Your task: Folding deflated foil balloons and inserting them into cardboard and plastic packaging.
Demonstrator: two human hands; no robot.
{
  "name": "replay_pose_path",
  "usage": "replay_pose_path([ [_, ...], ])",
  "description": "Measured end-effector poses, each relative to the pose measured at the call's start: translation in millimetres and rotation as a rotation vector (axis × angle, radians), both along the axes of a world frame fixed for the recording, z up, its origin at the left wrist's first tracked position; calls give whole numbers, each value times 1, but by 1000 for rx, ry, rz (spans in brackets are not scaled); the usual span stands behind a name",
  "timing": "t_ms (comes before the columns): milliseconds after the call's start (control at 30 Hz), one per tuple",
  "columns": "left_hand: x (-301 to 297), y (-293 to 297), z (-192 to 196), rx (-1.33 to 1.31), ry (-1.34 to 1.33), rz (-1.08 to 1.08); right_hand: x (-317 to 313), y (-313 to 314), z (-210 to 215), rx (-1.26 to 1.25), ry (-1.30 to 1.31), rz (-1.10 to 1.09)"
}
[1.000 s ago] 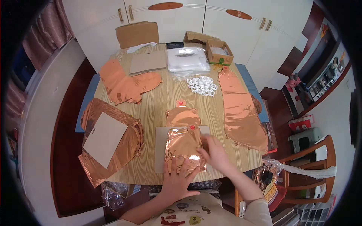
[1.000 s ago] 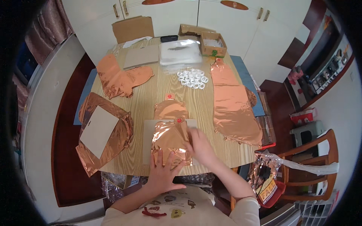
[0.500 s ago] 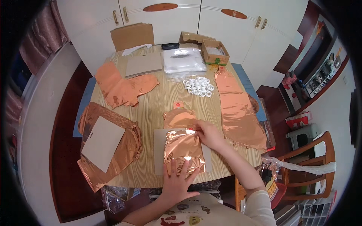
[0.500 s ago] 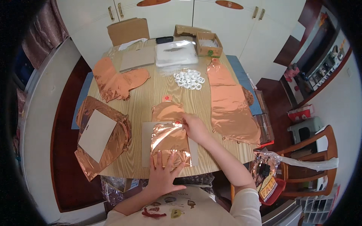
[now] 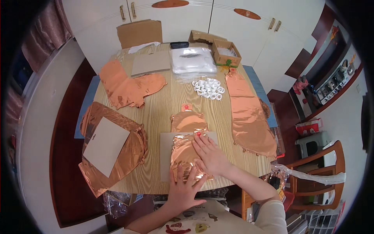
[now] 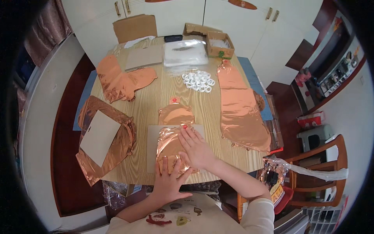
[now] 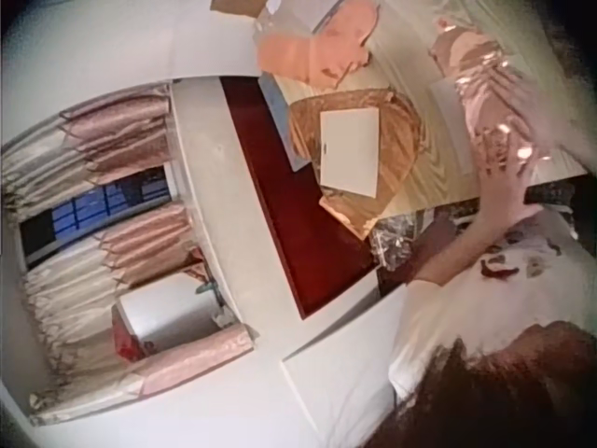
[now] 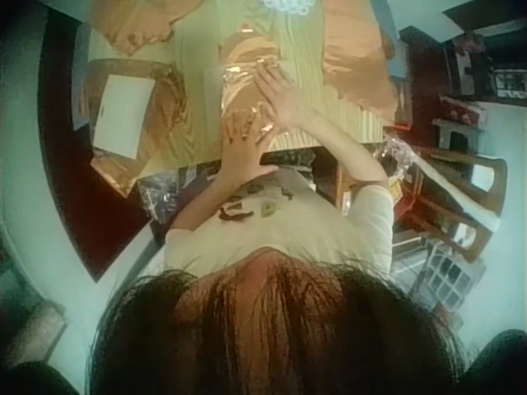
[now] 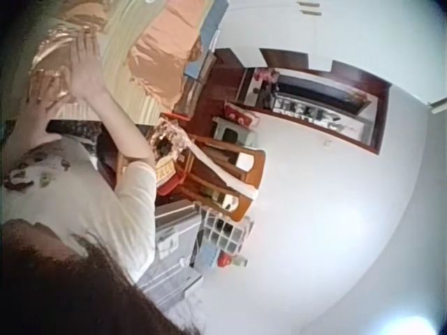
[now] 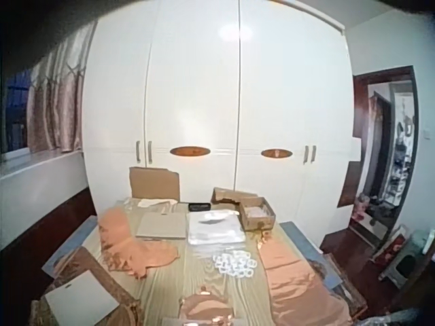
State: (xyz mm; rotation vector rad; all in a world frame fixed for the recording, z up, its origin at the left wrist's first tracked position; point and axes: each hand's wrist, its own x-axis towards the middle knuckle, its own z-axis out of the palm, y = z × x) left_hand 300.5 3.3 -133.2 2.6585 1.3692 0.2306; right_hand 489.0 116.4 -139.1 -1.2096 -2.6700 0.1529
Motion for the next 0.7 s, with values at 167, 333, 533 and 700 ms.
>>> replay_pose_path([
  [167,-1,0,3,-13,3,-4,2,8,-8,53,-14,-92],
  [333,-8,5,8,-34,-101,-19,1,7,-4,35,-20,-103],
  [533,-21,25,19,-116,10,-22,1,7,-5,36,-39,-99],
  [700,-26,29,15,-107,-5,-16,1,7,-3,19,-36,-102],
])
